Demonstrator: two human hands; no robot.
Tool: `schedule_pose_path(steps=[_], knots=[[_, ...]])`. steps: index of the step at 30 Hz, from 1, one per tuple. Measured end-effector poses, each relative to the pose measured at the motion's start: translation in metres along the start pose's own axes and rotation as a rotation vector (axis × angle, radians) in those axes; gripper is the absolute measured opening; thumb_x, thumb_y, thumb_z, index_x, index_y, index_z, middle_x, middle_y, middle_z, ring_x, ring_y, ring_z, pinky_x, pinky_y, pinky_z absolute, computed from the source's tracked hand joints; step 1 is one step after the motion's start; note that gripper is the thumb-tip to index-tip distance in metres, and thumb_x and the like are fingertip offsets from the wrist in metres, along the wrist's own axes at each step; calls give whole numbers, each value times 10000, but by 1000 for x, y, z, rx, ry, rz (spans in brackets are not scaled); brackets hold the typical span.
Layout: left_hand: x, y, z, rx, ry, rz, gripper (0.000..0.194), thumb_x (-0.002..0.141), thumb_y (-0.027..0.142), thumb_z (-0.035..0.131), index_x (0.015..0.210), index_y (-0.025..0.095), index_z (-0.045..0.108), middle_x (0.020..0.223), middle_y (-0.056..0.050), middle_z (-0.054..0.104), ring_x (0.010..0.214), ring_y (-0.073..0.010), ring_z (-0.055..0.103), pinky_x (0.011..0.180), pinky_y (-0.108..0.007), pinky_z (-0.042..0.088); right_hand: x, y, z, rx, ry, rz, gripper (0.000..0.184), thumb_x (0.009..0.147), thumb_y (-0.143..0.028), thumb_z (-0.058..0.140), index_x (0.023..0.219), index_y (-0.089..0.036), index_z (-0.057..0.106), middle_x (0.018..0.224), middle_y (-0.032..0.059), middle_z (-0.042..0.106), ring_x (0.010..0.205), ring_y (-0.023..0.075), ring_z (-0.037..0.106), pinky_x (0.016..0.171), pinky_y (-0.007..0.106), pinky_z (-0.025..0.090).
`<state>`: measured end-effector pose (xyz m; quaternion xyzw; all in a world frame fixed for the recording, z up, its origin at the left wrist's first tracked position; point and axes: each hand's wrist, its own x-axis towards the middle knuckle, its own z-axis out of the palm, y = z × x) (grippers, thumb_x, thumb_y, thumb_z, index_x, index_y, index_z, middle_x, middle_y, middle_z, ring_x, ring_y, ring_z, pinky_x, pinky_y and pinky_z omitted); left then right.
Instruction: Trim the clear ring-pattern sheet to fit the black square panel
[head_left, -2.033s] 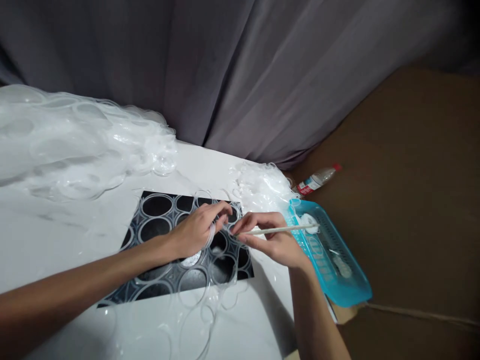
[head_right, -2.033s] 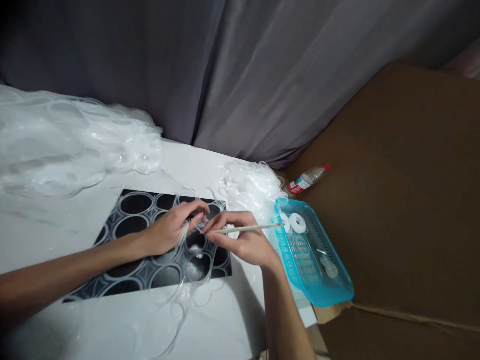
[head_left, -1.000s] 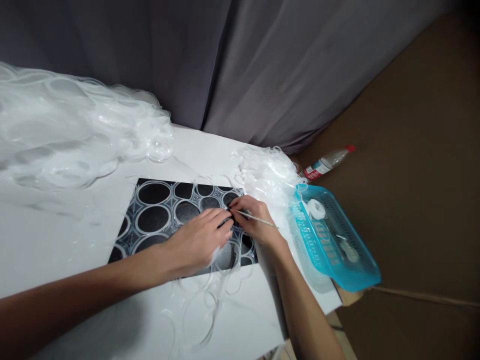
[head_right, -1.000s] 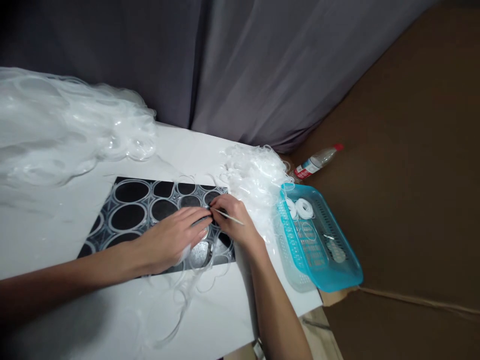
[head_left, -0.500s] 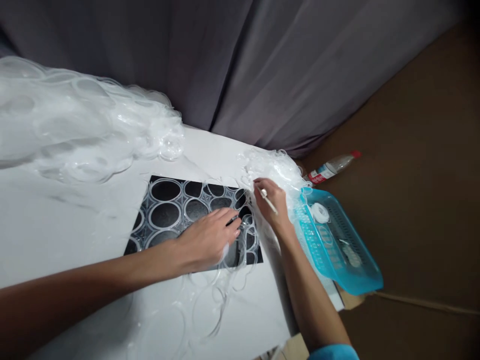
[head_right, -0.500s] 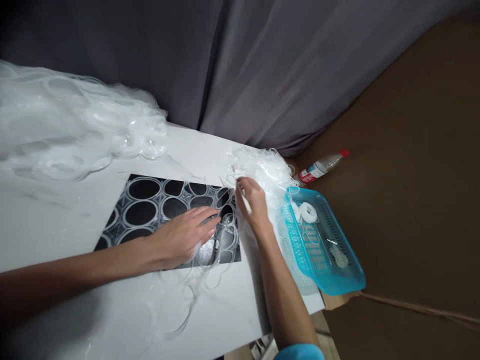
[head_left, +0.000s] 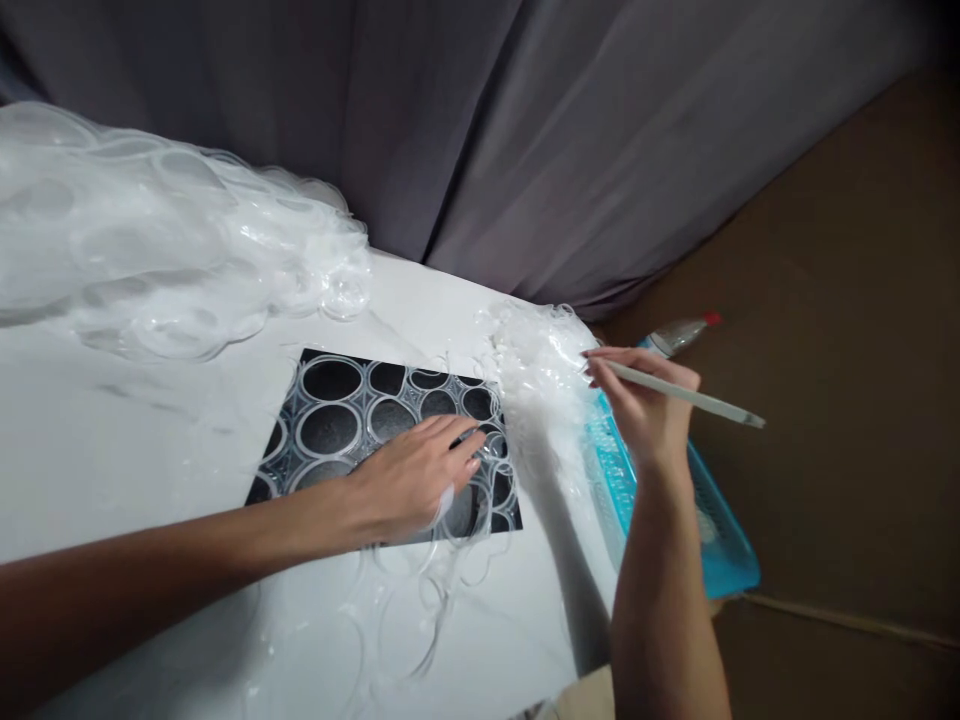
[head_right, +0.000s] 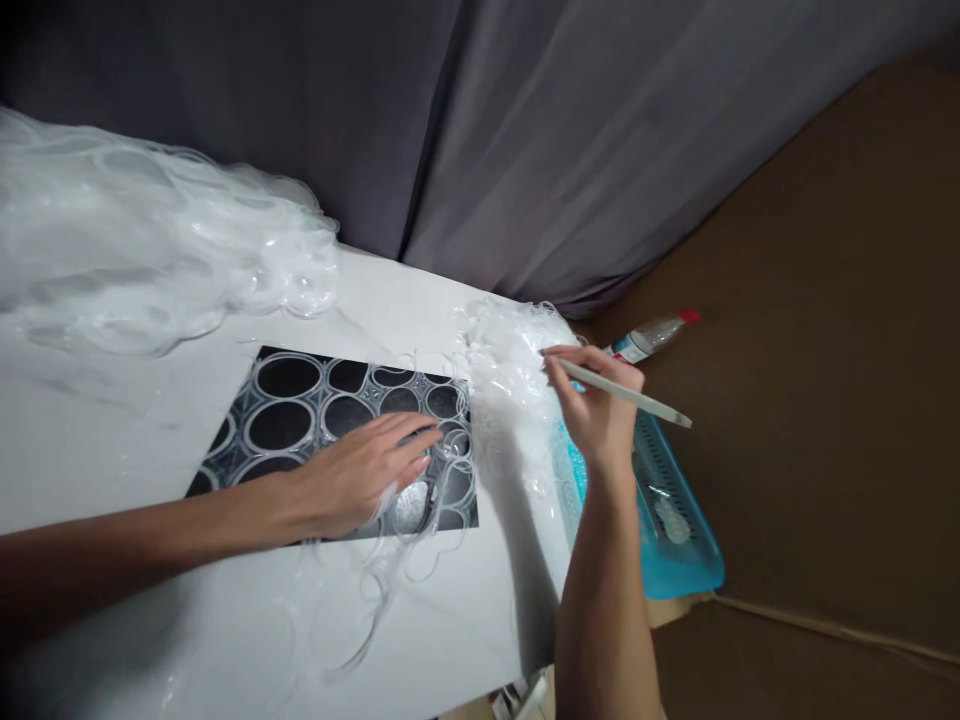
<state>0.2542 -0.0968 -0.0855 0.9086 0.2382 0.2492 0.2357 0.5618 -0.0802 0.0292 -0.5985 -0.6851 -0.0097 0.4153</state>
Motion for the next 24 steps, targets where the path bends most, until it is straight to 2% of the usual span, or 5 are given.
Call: schedule_pose_path(steps=[5,8,13,19,24], knots=[[0,0,-9,-135,230,-110,470,1143,377,550,1554,216,389,1575,-176,530,1491,-345,551,1221,-599,511,-46,-67,16,395,-440,89,121,975,-247,832,857,-226,813,1015,61,858,903,210,811,794,332,635],[-1,0,-10,-226,267,-127,421,1096,318,624,1455,246,418,1437,-137,615,1349,-326,634,1123,-585,564,-61,-93,20,601,-657,47,96,961,-208,855,873,-224,820,1060,68,857,954,214,815,850,352,647],[-4,1,-9,-397,352,-88,314,1046,199,609,1296,263,429,1134,-38,646,1031,-218,685,948,-455,601,-61,-87,16,732,-624,1,85,927,-167,887,893,-213,824,1027,75,850,900,210,805,815,361,650],[-5,0,-17,-402,293,63,268,1007,166,543,1255,239,472,1179,-72,586,1084,-237,613,945,-447,577,-58,-78,22,639,-666,96,91,968,-216,852,899,-253,804,1006,48,839,901,221,789,813,389,641],[-4,-1,-19,-421,303,76,335,963,171,570,1282,231,487,1181,-78,589,1058,-237,605,935,-442,577,-61,-95,17,572,-720,12,85,975,-217,833,920,-274,804,993,52,826,936,247,791,865,443,647]])
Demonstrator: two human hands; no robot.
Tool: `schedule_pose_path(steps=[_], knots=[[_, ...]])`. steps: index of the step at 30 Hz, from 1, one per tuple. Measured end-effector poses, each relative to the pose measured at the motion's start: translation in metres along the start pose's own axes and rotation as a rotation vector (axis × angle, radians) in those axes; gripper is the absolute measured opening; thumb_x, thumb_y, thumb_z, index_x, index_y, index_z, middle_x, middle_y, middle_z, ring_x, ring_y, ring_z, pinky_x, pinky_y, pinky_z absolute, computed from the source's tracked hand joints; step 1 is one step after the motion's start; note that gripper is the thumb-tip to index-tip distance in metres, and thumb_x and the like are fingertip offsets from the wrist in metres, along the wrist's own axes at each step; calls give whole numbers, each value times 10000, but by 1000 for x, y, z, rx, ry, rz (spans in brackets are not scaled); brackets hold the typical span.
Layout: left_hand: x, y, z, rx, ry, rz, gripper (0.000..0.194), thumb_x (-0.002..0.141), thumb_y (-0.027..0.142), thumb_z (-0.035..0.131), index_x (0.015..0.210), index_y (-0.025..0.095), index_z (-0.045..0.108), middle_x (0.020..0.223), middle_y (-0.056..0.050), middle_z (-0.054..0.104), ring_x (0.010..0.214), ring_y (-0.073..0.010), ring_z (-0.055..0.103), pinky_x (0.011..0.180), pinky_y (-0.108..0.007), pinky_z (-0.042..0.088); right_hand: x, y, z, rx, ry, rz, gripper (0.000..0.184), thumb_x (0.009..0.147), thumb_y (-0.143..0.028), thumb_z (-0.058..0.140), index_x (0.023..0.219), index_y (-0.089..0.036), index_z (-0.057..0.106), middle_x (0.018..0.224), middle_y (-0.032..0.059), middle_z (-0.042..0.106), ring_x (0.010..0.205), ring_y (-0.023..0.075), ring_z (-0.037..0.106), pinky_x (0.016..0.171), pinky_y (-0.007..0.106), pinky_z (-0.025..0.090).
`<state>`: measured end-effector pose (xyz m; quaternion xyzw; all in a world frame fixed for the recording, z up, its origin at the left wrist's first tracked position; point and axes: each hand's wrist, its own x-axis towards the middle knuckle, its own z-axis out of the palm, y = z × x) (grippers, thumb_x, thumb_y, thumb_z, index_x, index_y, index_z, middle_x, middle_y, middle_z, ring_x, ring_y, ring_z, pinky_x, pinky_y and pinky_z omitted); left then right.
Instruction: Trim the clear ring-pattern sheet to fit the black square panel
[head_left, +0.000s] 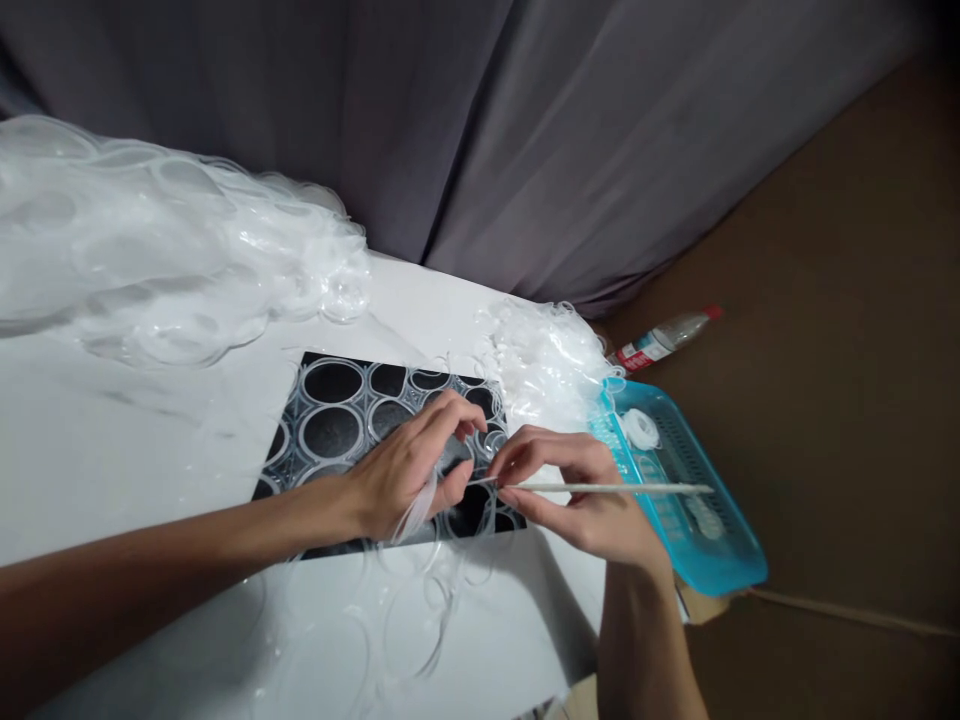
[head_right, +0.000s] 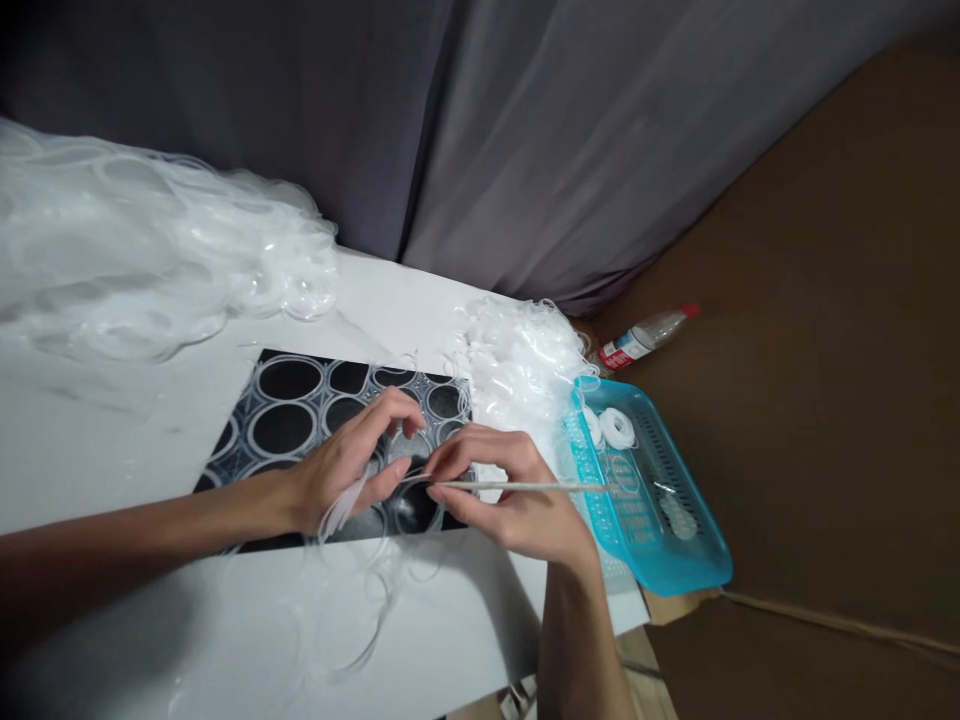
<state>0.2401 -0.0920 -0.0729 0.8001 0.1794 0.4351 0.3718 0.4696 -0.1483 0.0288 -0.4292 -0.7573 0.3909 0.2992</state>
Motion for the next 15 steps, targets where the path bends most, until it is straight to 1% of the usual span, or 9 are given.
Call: schedule_pose_path(steps=[2,4,6,8,10,11,13,15], knots=[[0,1,-1,-8,-42,-19,314,970,165,584,1268,233,509,1133,-59,614,1017,-220,626,910,-415,573,-2,-6,3,2,-36,-5,85,981,-212,830,932,-275,800,991,47,829,932,239,797,858,429,652],[0,3,-2,-43,-88,-14,252,1011,204,563,1260,232,534,1101,-51,652,986,-213,646,895,-407,570,-4,-8,4,-2,-59,5,88,981,-204,833,947,-277,799,999,41,831,923,231,799,849,414,652],[1,4,-4,-90,-121,21,210,1054,254,497,1255,228,554,1105,-58,688,986,-217,667,906,-422,574,-6,-7,5,-20,-43,25,89,988,-199,825,956,-278,799,997,35,830,903,221,798,834,398,646],[1,5,-6,-122,-129,45,231,1063,299,461,1254,223,566,1121,-66,703,998,-225,681,924,-441,584,-7,-4,7,-41,11,53,85,1006,-203,806,957,-273,800,992,32,831,896,211,799,817,379,643],[1,5,-5,-130,-119,16,279,1022,330,532,1278,225,568,1120,-62,713,1001,-230,693,915,-440,599,-8,-4,9,-44,84,80,74,1016,-218,798,962,-268,807,1009,37,839,903,210,808,797,362,652],[1,4,-4,-128,-109,-12,326,986,317,585,1299,228,561,1105,-53,722,988,-227,701,909,-434,606,-8,-4,10,-33,115,96,61,1016,-226,800,973,-267,815,1036,45,844,924,215,817,798,360,664],[0,2,0,-120,-67,-59,417,919,232,654,1323,230,549,1024,-23,740,929,-209,719,896,-409,616,-9,-7,13,4,168,119,34,1002,-244,821,990,-274,832,1094,58,854,977,235,833,818,371,692],[-1,0,4,-102,-2,-76,389,906,147,648,1279,225,567,921,11,738,853,-180,731,867,-369,620,-11,-10,16,38,190,128,32,983,-254,845,982,-286,845,1134,63,860,1027,258,840,863,404,711]])
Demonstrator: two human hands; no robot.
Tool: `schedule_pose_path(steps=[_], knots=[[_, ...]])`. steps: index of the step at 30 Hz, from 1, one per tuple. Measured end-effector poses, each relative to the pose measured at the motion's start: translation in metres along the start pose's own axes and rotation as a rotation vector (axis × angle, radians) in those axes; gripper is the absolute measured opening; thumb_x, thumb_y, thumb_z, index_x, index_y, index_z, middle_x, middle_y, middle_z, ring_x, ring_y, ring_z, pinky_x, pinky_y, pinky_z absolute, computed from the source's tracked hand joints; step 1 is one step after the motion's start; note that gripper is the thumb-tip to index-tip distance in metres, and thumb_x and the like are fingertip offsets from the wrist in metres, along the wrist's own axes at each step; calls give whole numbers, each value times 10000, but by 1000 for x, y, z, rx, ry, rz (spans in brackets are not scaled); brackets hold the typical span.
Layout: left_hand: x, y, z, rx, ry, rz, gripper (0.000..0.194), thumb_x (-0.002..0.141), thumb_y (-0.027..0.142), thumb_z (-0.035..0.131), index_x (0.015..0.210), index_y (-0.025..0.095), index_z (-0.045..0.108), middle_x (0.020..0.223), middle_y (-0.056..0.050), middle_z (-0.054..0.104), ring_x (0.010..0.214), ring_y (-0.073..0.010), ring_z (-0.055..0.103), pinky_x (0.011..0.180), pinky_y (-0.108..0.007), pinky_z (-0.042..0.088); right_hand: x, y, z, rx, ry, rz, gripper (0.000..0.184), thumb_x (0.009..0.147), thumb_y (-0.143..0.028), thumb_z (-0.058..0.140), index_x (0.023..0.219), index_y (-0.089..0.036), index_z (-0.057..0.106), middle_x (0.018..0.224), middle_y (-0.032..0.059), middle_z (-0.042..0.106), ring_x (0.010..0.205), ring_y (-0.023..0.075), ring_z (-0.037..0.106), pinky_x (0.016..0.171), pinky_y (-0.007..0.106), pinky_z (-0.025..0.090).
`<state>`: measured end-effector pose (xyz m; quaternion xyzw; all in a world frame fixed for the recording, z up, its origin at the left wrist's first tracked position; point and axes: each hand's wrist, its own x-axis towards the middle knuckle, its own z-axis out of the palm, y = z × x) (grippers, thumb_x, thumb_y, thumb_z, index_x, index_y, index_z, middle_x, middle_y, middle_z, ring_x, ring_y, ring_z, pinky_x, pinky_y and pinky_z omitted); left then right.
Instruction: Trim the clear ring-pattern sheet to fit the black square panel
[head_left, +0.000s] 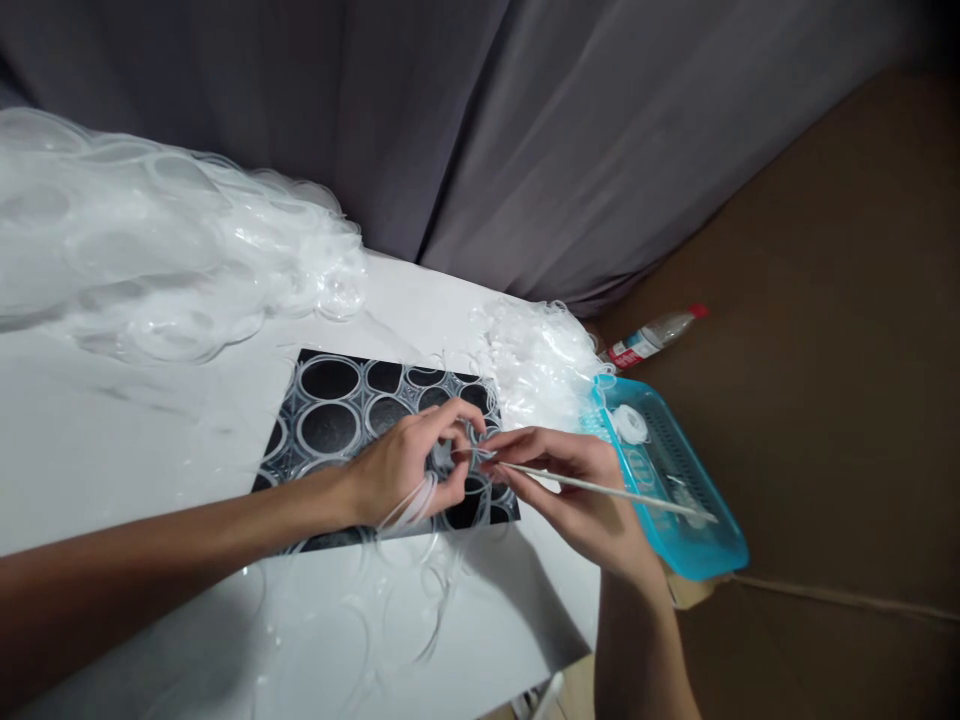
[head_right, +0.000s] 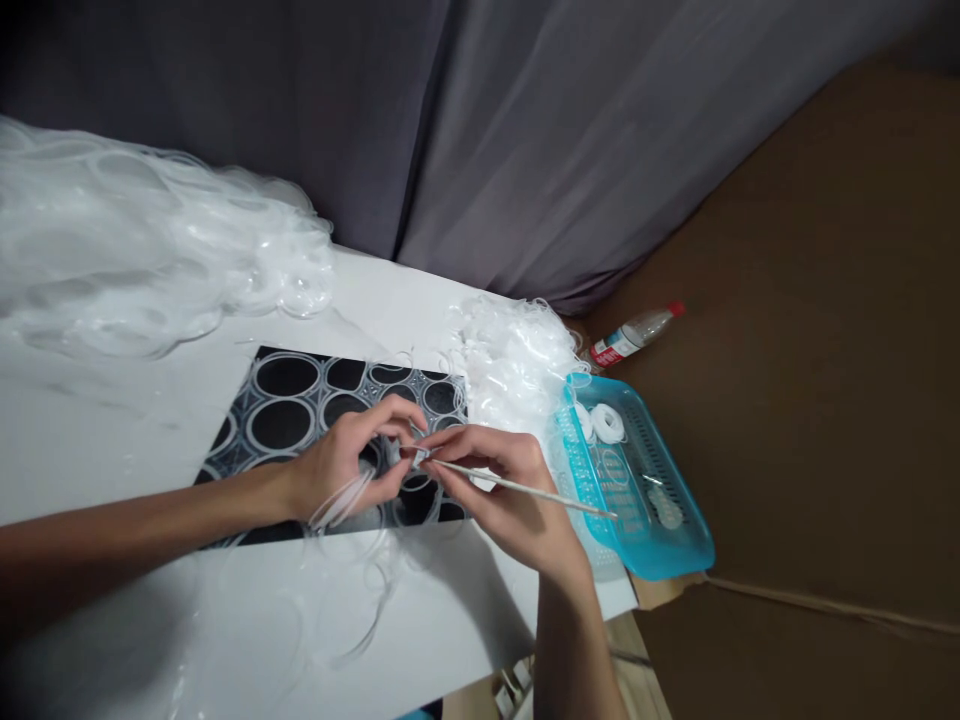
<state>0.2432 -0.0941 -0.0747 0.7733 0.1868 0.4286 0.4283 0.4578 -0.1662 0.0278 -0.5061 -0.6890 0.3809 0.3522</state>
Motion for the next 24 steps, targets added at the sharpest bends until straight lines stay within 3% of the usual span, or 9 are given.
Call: schedule_pose_path(steps=[4,7,9,13,16,20,24], knots=[[-2,-5,4,23,177,39,168,1020,134,579,1164,217,604,826,41,711,736,-125,739,734,-269,608,-2,8,-3,22,29,-21,40,958,-254,875,944,-286,854,1187,75,858,1052,276,837,927,454,703],[-3,-6,4,46,311,117,150,1065,148,581,1195,219,602,785,65,690,640,-88,701,640,-210,582,2,28,-6,47,126,11,42,970,-285,868,937,-268,848,1177,84,851,1079,272,822,936,439,686],[-4,-5,3,61,332,211,148,1062,145,607,1187,225,611,818,58,715,609,-73,673,596,-188,558,7,43,-5,47,150,52,88,976,-320,860,920,-255,840,1146,87,851,1068,266,814,933,430,676],[-6,5,5,91,163,476,122,1037,134,664,1115,219,627,759,59,695,557,-87,619,540,-223,503,25,66,5,0,66,63,127,970,-365,852,931,-245,833,1139,85,845,1042,251,799,936,420,655],[-9,21,8,118,16,581,160,1060,201,690,929,219,599,650,74,597,491,-99,524,461,-290,393,47,78,11,-22,-34,-14,119,974,-350,837,937,-238,821,1131,80,834,1054,240,786,944,405,631],[-19,44,6,166,-94,507,348,1075,314,726,787,229,549,651,66,538,504,-98,469,441,-333,323,73,92,17,-26,-146,-53,125,957,-341,841,937,-221,814,1003,60,827,925,214,767,855,365,609],[-33,56,-3,138,-23,386,334,1041,170,726,798,234,505,721,48,518,575,-106,456,491,-313,344,78,100,25,11,-130,-38,161,942,-357,850,908,-208,797,981,59,823,881,203,753,811,339,599]])
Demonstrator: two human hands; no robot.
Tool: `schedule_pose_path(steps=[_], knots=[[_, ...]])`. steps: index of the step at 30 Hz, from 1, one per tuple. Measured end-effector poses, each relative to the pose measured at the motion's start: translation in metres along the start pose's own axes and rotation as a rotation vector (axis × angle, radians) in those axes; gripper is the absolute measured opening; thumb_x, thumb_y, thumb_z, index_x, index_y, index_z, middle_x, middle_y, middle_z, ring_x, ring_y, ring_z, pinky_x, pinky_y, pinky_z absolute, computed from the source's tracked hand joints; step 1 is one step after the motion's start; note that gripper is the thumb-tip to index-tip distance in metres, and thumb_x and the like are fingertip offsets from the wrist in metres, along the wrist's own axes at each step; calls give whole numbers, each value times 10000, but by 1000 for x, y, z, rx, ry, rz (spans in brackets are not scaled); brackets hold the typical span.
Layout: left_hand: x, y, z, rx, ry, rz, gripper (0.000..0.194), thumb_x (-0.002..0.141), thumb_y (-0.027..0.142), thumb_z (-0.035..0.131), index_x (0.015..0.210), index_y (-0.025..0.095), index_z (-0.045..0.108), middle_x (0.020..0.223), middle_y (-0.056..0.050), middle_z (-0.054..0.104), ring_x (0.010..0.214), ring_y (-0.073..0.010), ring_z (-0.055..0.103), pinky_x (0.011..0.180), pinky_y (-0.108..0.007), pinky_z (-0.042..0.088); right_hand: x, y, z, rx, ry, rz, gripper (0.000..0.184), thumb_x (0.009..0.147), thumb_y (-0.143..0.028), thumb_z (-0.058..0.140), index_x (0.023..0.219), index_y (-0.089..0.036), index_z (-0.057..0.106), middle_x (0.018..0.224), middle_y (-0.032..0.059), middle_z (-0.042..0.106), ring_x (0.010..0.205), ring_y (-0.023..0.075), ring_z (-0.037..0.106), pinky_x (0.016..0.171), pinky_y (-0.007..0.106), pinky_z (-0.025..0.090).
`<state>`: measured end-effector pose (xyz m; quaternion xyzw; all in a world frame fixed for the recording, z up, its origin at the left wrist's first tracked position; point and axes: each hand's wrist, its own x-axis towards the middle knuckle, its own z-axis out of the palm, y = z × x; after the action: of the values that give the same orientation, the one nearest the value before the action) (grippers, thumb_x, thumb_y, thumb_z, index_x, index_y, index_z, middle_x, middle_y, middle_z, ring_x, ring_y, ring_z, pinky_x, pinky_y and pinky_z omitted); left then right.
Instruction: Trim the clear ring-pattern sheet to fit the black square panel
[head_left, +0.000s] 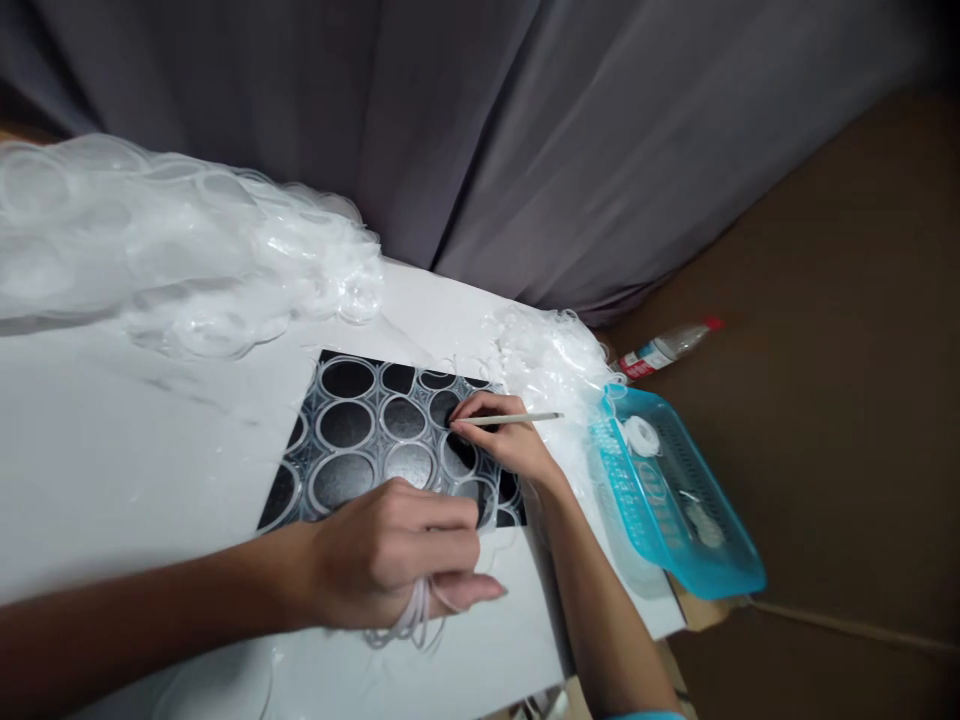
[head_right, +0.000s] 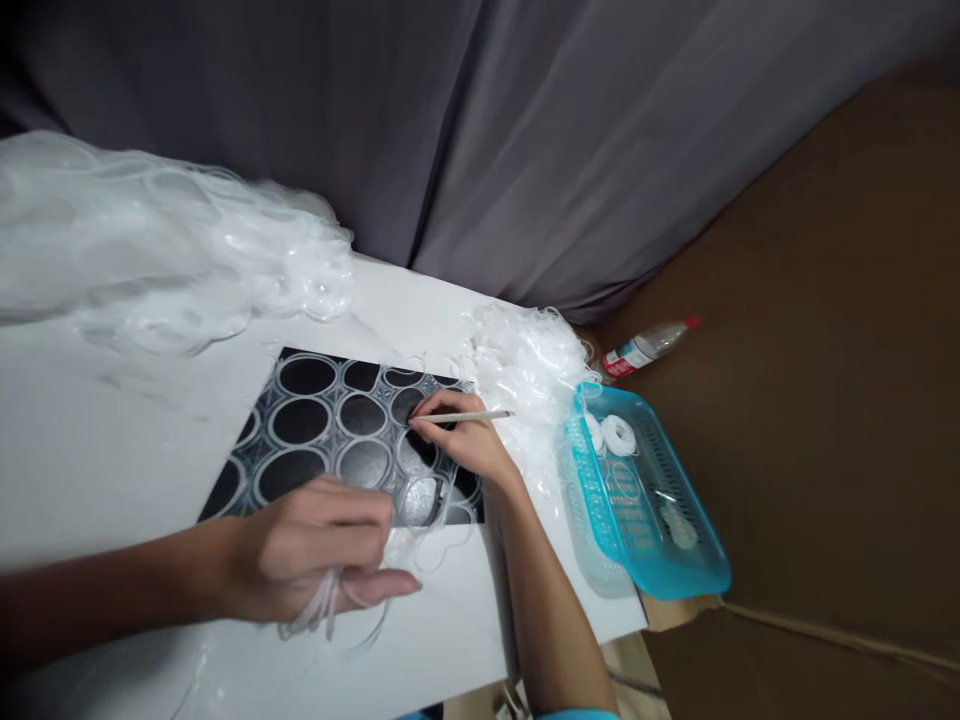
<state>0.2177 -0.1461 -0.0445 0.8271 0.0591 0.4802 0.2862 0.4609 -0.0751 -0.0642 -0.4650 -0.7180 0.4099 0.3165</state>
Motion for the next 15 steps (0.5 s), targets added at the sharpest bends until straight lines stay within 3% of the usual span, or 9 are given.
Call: schedule_pose_path(steps=[4,6,10,13,15], knots=[[-9,5,-13,-112,165,-102,443,1004,125,766,806,244,388,765,40,466,665,-122,450,577,-291,380,-7,3,-1,-55,20,17,138,978,-354,811,944,-220,804,988,54,823,904,207,761,819,335,598],[-14,6,-22,-76,158,-154,395,1045,158,698,822,241,383,789,23,471,737,-151,495,651,-313,419,-9,2,-7,-128,43,35,127,987,-343,793,951,-222,812,958,50,823,868,205,756,782,328,586],[-30,3,-37,197,-56,-321,231,1124,167,439,920,209,539,1038,-72,637,961,-225,601,842,-409,480,-6,-11,-13,-303,113,56,143,982,-334,787,911,-212,808,828,32,794,716,181,692,654,311,514],[-47,-4,-38,404,-236,-418,228,1161,245,436,1190,184,654,1343,-132,683,1200,-284,642,999,-471,525,1,-30,-2,-282,86,35,123,987,-328,783,923,-225,800,831,23,794,704,174,681,641,315,505],[-59,-9,-32,545,-319,-423,330,1177,317,454,1423,177,625,1541,-163,625,1407,-333,592,1142,-528,498,5,-41,12,-188,8,-2,87,996,-308,776,948,-238,795,903,23,813,779,183,716,712,329,548]])
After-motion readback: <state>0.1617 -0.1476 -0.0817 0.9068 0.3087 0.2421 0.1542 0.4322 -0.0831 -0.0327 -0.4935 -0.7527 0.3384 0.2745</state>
